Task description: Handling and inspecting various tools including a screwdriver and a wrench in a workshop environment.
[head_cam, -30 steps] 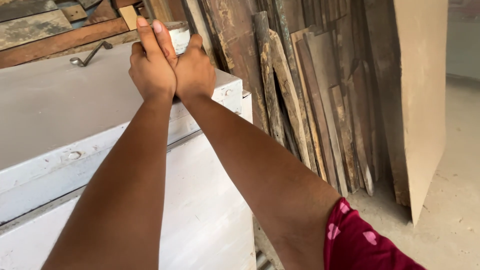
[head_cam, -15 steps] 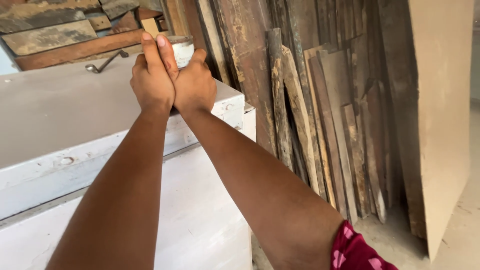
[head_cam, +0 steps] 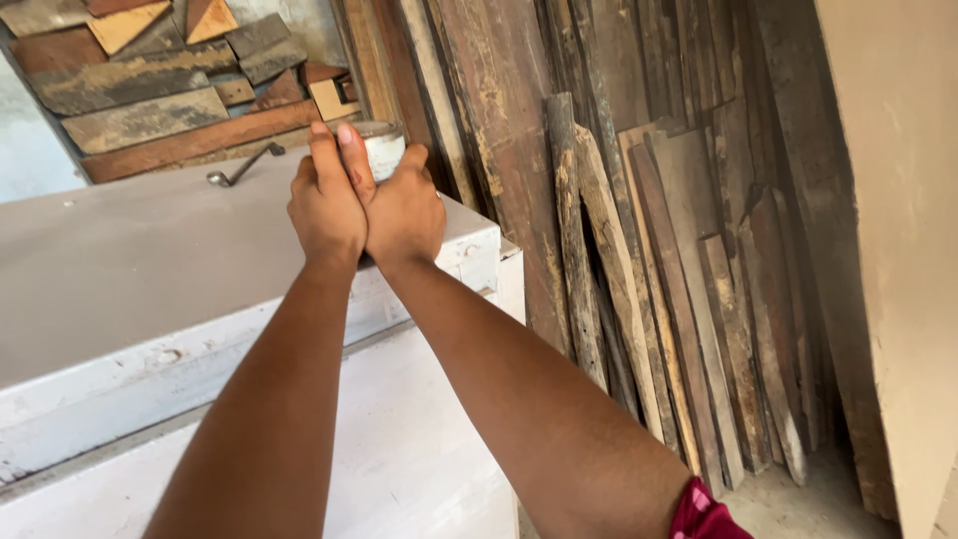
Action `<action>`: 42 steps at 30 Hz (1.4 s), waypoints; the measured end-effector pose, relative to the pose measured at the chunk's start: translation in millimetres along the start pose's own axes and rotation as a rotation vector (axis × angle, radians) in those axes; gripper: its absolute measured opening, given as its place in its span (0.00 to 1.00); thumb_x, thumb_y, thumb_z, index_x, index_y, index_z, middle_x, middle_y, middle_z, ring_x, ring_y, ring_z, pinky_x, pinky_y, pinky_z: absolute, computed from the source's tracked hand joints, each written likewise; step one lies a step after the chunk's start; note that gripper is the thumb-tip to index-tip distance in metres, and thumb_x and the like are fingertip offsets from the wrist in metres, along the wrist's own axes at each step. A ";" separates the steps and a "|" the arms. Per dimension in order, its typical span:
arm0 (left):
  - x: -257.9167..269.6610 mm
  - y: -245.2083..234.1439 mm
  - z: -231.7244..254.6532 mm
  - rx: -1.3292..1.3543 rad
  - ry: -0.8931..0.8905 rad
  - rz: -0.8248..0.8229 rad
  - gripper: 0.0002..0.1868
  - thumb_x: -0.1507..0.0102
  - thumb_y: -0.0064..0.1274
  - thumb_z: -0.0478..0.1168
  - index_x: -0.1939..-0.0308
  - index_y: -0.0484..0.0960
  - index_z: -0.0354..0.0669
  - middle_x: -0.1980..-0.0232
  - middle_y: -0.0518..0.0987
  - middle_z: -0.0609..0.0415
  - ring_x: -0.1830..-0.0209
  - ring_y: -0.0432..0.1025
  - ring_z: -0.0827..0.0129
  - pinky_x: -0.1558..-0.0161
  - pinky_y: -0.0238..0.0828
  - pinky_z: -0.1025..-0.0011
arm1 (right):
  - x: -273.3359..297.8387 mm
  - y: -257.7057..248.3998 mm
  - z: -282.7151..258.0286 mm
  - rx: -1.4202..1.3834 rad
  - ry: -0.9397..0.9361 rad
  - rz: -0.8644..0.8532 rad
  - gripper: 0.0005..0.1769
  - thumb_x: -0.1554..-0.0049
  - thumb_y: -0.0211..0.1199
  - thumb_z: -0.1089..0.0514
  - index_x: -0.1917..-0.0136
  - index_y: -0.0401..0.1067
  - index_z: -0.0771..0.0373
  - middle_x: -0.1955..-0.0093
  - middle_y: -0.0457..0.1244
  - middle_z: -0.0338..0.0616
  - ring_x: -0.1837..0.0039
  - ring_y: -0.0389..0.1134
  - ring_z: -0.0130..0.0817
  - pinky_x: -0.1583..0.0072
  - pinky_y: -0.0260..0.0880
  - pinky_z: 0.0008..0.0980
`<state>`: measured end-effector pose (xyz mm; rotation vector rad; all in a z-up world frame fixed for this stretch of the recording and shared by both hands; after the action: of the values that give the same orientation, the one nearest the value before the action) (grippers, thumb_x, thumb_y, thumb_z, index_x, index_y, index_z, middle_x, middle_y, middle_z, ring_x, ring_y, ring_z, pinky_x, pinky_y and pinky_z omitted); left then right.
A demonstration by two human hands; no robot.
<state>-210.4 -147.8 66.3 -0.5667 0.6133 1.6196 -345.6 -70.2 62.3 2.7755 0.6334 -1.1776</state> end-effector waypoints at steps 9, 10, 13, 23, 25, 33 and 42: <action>6.2 -0.5 3.9 0.020 -0.028 -0.020 0.39 0.34 0.30 0.70 0.66 0.82 0.39 0.65 0.85 0.47 0.59 0.80 0.57 0.51 0.72 0.61 | 2.7 -1.5 -2.2 -0.003 0.000 -0.010 0.49 0.48 0.43 0.15 0.49 0.62 0.67 0.59 0.70 0.61 0.52 0.74 0.60 0.49 0.73 0.53; 4.4 0.1 4.7 0.023 -0.025 -0.018 0.39 0.34 0.30 0.70 0.66 0.82 0.39 0.65 0.85 0.47 0.59 0.80 0.57 0.51 0.72 0.61 | 1.4 -1.7 -3.6 -0.004 -0.004 -0.008 0.49 0.48 0.43 0.15 0.49 0.62 0.67 0.59 0.70 0.61 0.52 0.74 0.60 0.49 0.73 0.53; 4.0 -0.2 -0.1 0.001 -0.034 -0.006 0.39 0.33 0.30 0.70 0.64 0.83 0.40 0.64 0.85 0.45 0.58 0.79 0.56 0.51 0.71 0.60 | 2.3 -0.5 -0.9 0.000 -0.007 0.000 0.49 0.47 0.43 0.15 0.50 0.63 0.67 0.60 0.70 0.61 0.53 0.74 0.59 0.50 0.74 0.52; 5.3 0.7 2.3 0.004 -0.035 -0.014 0.40 0.33 0.30 0.70 0.64 0.82 0.38 0.66 0.85 0.45 0.60 0.80 0.55 0.52 0.73 0.60 | 3.5 -5.3 -3.9 -0.005 -0.012 0.009 0.49 0.47 0.43 0.15 0.50 0.63 0.67 0.61 0.70 0.61 0.54 0.74 0.59 0.50 0.74 0.53; 5.8 -0.2 4.6 0.008 -0.031 -0.007 0.39 0.33 0.30 0.70 0.63 0.82 0.39 0.66 0.85 0.45 0.60 0.80 0.55 0.52 0.72 0.60 | 1.7 -2.3 -1.5 -0.006 -0.005 -0.002 0.49 0.48 0.43 0.15 0.50 0.63 0.67 0.62 0.70 0.61 0.54 0.74 0.59 0.50 0.74 0.52; 5.2 -0.2 4.0 0.005 -0.017 0.007 0.39 0.34 0.32 0.70 0.62 0.83 0.39 0.64 0.85 0.42 0.57 0.80 0.51 0.50 0.72 0.58 | -0.9 -2.0 0.2 0.021 -0.044 0.068 0.49 0.47 0.44 0.16 0.49 0.65 0.68 0.59 0.70 0.63 0.52 0.73 0.61 0.49 0.73 0.55; 10.0 -1.8 7.0 0.021 -0.049 -0.003 0.38 0.34 0.32 0.70 0.61 0.82 0.38 0.64 0.85 0.41 0.57 0.80 0.49 0.51 0.72 0.56 | -2.7 -1.8 0.8 0.029 -0.056 0.064 0.48 0.45 0.44 0.17 0.46 0.64 0.67 0.57 0.70 0.63 0.51 0.73 0.62 0.48 0.71 0.55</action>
<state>-210.0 -135.6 64.7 -0.5116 0.5920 1.6175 -348.5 -69.7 63.8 2.7529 0.5231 -1.2567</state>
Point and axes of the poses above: each hand's wrist, its own x-axis away from the middle knuckle, its own y-axis out of the palm, z = x × y, the point moved 10 cm from there along -x, towards the middle knuckle
